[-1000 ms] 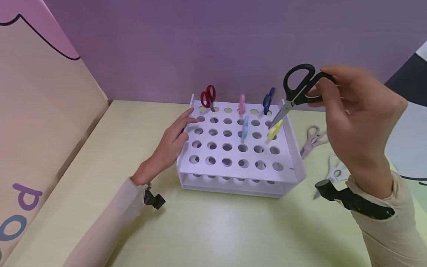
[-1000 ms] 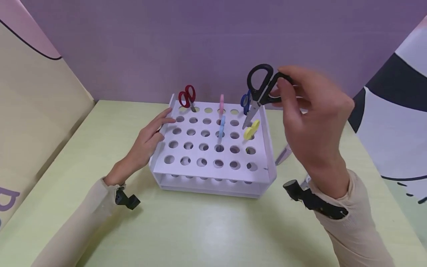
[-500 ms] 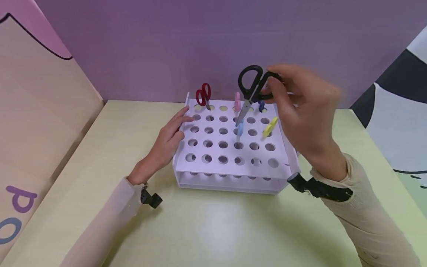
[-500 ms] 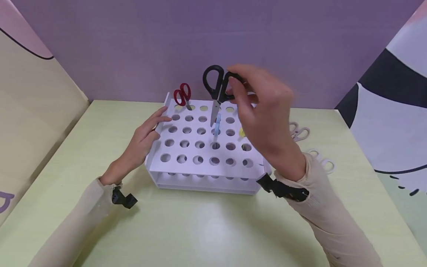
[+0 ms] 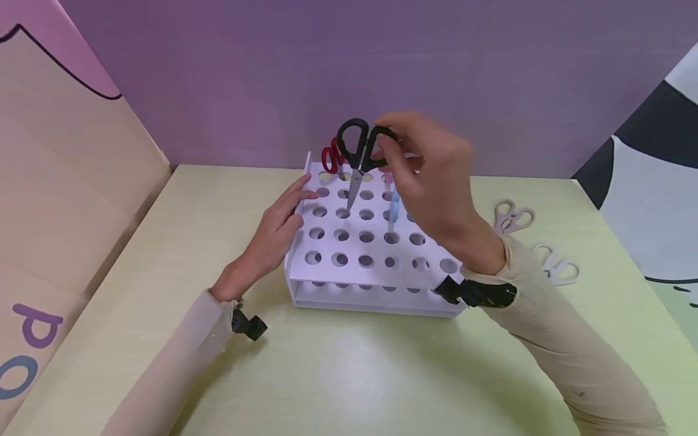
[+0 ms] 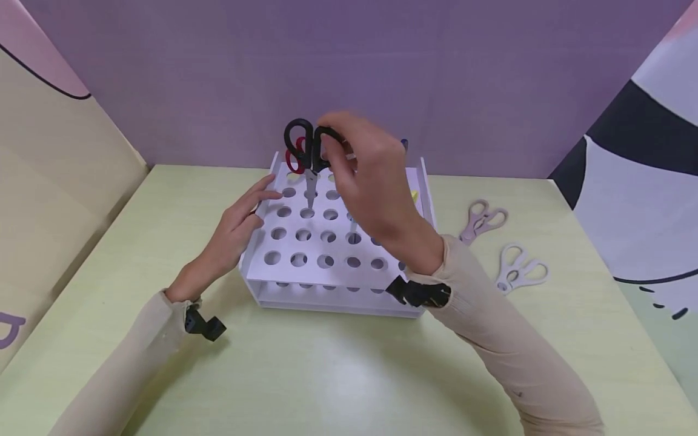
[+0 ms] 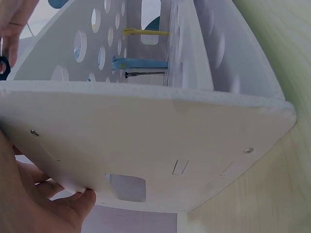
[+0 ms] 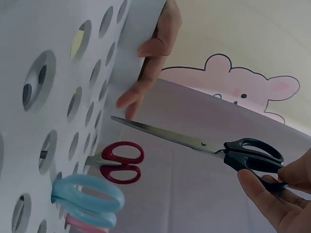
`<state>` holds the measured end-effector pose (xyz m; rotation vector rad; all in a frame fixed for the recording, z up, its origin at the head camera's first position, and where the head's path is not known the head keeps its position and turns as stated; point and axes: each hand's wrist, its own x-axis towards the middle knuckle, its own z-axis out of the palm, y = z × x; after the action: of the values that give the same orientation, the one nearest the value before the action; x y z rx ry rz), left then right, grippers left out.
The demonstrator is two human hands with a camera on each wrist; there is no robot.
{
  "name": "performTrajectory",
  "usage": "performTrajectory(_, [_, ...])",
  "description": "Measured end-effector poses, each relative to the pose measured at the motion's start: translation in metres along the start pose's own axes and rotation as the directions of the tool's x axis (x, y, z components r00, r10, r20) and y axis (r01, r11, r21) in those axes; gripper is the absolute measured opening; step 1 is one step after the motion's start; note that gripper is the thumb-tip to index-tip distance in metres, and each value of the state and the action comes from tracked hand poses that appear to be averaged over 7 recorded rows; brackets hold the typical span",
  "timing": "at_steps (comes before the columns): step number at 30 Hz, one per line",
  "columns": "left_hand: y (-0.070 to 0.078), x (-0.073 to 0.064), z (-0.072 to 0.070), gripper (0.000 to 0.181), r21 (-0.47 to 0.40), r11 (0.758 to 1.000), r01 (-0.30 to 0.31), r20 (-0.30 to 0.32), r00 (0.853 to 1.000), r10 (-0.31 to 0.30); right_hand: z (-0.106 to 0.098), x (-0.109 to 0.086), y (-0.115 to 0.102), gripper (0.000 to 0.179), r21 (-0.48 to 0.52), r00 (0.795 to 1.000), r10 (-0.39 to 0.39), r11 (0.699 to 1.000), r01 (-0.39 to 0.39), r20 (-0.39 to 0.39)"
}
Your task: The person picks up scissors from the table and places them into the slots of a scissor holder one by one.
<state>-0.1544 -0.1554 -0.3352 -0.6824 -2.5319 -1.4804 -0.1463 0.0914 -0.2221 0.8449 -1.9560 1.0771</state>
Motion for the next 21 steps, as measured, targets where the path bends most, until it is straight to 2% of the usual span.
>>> performTrajectory(8, [0.000, 0.000, -0.001, 0.043, 0.011, 1.000, -0.011, -0.010, 1.000, 0.011, 0.020, 0.000, 0.007, 0.017, -0.016, 0.994, 0.049, 0.999, -0.048, 0.093])
performTrajectory(14, [0.001, 0.000, 0.000, 0.043, 0.013, 1.000, -0.019, -0.013, 1.000, 0.019, 0.029, -0.006, 0.012, 0.019, -0.050, 0.971, 0.144, 0.989, -0.136, 0.190])
performTrajectory(21, [0.002, 0.000, -0.001, 0.044, 0.025, 1.000, -0.019, -0.016, 1.000, 0.019, 0.034, -0.009, 0.014, 0.020, -0.103, 0.954, 0.199, 0.978, -0.180, 0.225])
